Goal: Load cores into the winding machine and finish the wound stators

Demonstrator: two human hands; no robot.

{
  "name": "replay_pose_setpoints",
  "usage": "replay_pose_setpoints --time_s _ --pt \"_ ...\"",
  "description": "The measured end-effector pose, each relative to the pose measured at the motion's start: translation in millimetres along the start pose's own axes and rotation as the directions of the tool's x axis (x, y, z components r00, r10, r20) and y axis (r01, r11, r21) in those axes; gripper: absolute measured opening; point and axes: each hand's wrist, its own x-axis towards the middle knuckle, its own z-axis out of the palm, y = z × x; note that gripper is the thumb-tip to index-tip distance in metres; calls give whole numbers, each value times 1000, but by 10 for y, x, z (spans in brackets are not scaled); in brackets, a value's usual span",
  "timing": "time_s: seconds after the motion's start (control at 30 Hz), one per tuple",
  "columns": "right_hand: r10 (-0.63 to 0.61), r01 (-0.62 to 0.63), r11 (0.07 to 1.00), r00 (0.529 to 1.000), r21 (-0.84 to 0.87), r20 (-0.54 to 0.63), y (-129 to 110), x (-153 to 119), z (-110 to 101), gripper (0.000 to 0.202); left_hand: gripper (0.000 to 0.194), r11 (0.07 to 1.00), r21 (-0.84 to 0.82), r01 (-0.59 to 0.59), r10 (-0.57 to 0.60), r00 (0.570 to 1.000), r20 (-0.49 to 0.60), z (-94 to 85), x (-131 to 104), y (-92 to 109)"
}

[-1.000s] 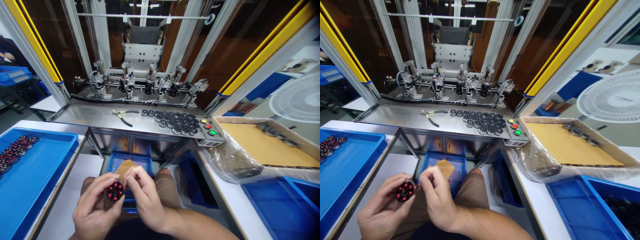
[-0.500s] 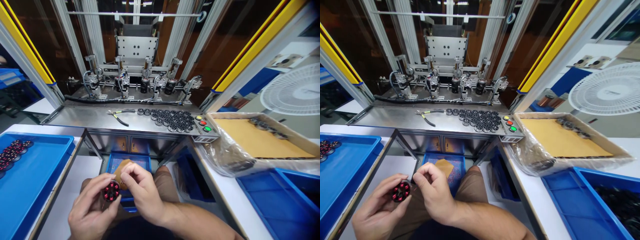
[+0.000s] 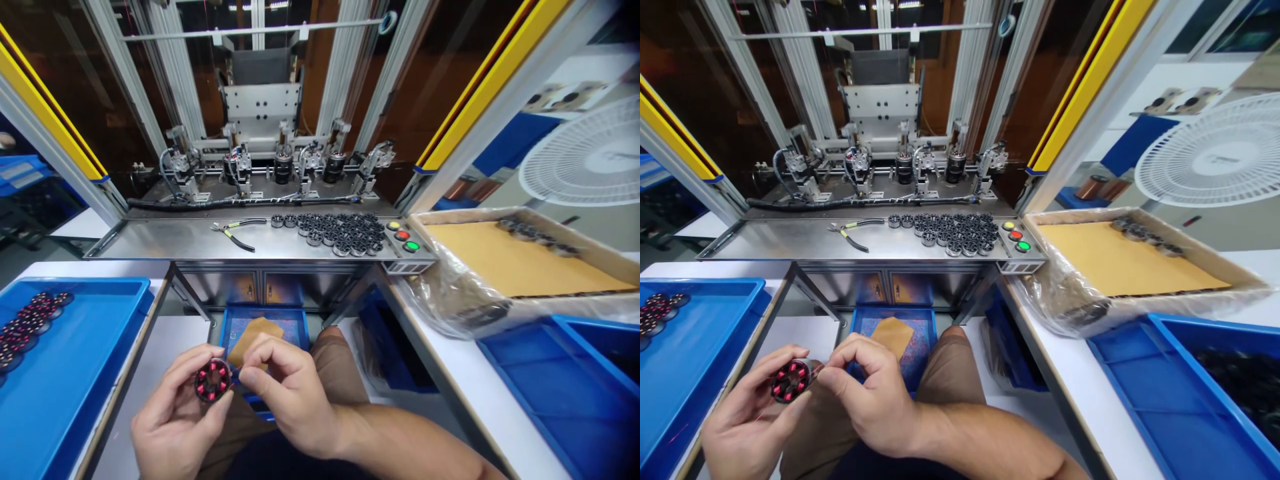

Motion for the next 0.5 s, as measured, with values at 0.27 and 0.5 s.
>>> replay_pose_setpoints --time_s 0.27,0.5 --pt "-83 85 996 995 -40 63 -88 11 -40 20 45 976 78 -202 192 975 110 -54 -20 -108" --pt "-295 316 935 945 -160 143 -142 -37 -134 7 35 992 -114 -47 61 990 124 -5 -28 1"
